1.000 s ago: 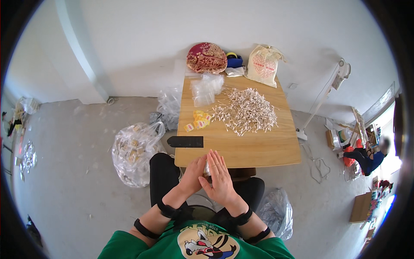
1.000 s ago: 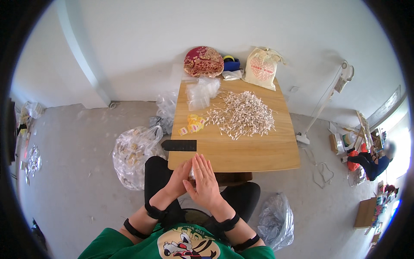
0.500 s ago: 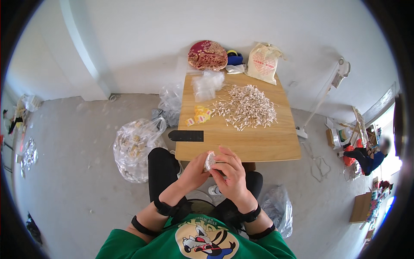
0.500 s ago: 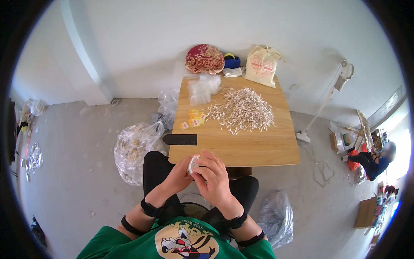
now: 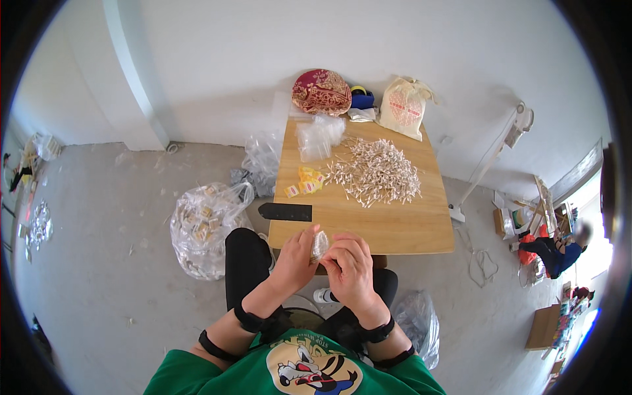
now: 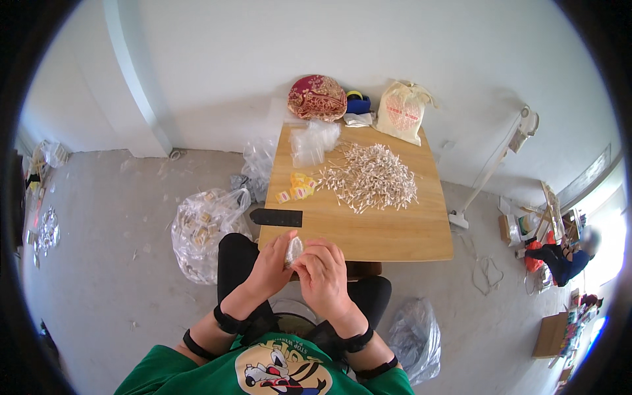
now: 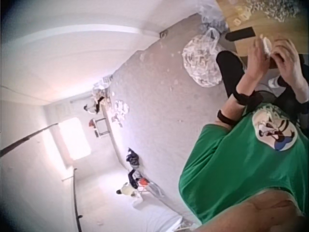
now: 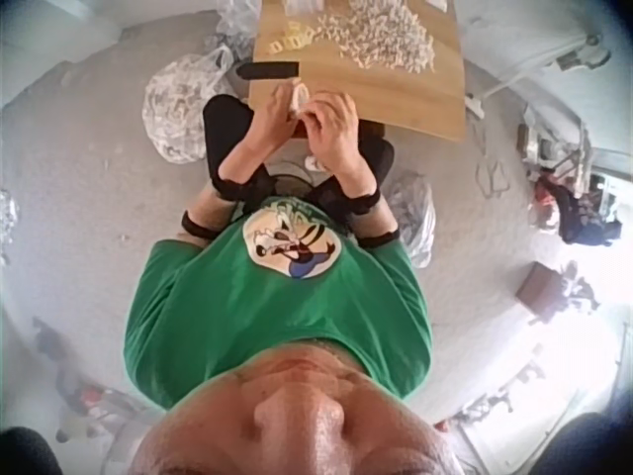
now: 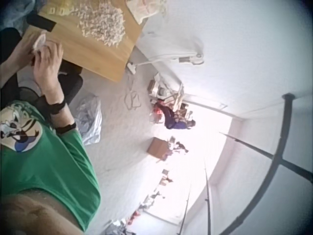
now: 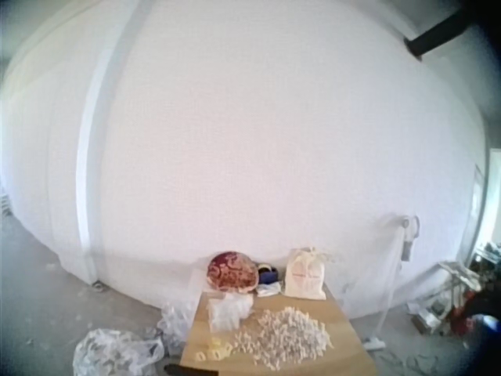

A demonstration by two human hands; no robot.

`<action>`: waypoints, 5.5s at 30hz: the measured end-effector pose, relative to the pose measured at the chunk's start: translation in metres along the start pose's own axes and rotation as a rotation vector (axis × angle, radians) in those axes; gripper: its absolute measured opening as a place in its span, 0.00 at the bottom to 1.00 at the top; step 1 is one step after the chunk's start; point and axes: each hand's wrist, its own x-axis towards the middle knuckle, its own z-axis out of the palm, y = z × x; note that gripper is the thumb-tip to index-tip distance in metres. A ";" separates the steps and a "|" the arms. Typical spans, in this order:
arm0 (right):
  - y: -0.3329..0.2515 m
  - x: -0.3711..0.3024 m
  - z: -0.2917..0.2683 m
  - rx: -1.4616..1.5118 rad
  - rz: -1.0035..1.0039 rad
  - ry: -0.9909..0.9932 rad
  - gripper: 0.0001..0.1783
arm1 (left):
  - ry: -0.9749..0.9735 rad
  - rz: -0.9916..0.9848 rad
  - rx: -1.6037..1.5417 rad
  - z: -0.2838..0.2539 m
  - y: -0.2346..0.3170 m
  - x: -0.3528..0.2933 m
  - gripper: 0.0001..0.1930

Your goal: Packaging a set of cotton swabs or similar items into a small plastic bag.

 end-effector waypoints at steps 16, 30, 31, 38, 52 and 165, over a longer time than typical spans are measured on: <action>0.025 0.039 -0.035 0.364 0.079 -0.323 0.12 | -0.542 -0.348 -0.977 -0.028 0.000 0.003 0.14; 0.035 0.057 -0.044 0.540 0.207 -0.663 0.09 | -0.807 -0.435 -1.135 -0.036 -0.011 0.004 0.07; 0.035 0.057 -0.045 0.490 0.169 -0.626 0.09 | -0.795 -0.428 -1.140 -0.034 -0.012 0.005 0.08; 0.048 0.025 -0.014 0.608 0.533 -0.600 0.07 | -0.730 -0.502 -1.168 -0.024 -0.028 0.007 0.08; 0.127 -0.024 0.075 0.220 0.549 -0.143 0.04 | -0.305 -0.561 -0.722 0.057 -0.117 0.025 0.17; 0.175 -0.044 0.140 0.076 0.363 -0.160 0.05 | 0.103 -0.286 -0.222 0.085 -0.169 0.029 0.05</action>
